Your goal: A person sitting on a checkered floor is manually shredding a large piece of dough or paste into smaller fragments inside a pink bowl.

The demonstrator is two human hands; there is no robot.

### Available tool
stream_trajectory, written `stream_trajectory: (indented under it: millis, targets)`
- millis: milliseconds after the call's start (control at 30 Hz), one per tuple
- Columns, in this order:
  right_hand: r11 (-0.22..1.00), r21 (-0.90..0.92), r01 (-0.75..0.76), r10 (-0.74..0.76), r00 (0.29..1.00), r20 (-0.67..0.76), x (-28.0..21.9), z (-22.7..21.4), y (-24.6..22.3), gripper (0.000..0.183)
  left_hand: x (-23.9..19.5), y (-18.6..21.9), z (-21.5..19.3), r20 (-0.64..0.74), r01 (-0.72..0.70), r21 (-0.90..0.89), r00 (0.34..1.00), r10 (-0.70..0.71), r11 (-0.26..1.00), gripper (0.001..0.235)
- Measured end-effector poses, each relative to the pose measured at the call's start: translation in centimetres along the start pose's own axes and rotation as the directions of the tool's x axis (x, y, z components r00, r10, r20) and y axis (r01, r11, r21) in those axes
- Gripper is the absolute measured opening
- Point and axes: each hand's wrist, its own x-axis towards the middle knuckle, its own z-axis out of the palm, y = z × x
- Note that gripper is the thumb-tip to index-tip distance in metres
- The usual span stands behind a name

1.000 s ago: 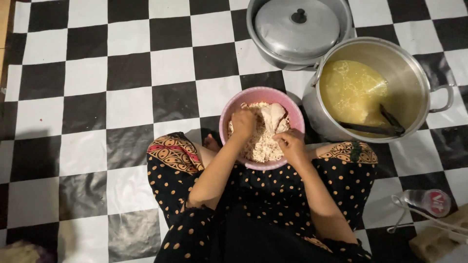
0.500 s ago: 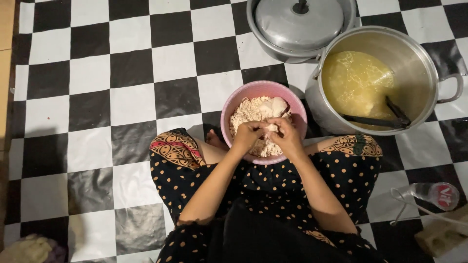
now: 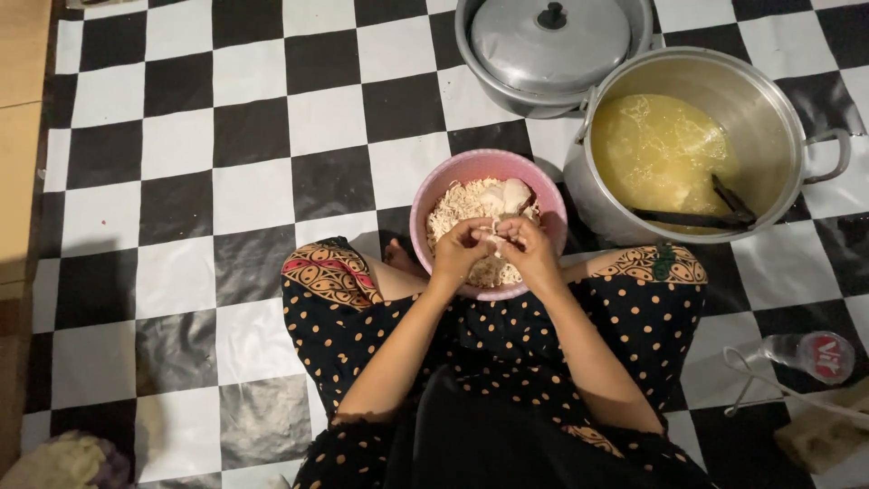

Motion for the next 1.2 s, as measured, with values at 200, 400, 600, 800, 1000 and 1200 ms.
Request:
stream_trajectory:
  millis: [200, 400, 600, 800, 1000, 1200]
  targets:
    - [1.0, 0.002, 0.019, -0.018, 0.999, -0.044, -0.7, 0.8, -1.4, 0.031, -1.7, 2.4, 0.7, -0.04, 0.006, -0.086, 0.999, -0.009, 0.996, 0.046]
    - [0.98, 0.182, -0.076, 0.067, 0.996, 0.057, -0.3, -0.6, -1.1, 0.037, -1.1, 1.0, 0.0, -0.048, -0.009, -0.179, 0.999, 0.0, 0.984, 0.066]
    - [0.961, -0.276, 0.037, -0.034, 0.999, 0.015, -1.2, 0.2, 0.1, 0.038, -3.6, 5.3, 1.1, -0.024, -0.042, 0.033, 0.999, 0.043, 0.999, 0.061]
    - [0.985, -0.164, 0.047, -0.048, 0.999, -0.001, -1.8, -1.3, -2.4, 0.027, -3.9, 5.7, -0.4, -0.009, -0.073, -0.025, 0.997, 0.073, 0.997, 0.069]
    - [0.986, -0.152, 0.072, -0.07, 0.997, 0.017, -2.2, 0.7, -3.3, 0.032, -5.1, 7.7, -0.3, 0.001, -0.046, 0.11, 0.999, 0.046, 0.993, 0.073]
    - [0.992, -0.115, 0.054, -0.049, 0.998, 0.041, -2.6, 0.9, -3.5, 0.02, -4.7, 6.1, -1.5, 0.001, -0.09, -0.081, 0.996, 0.091, 0.993, 0.08]
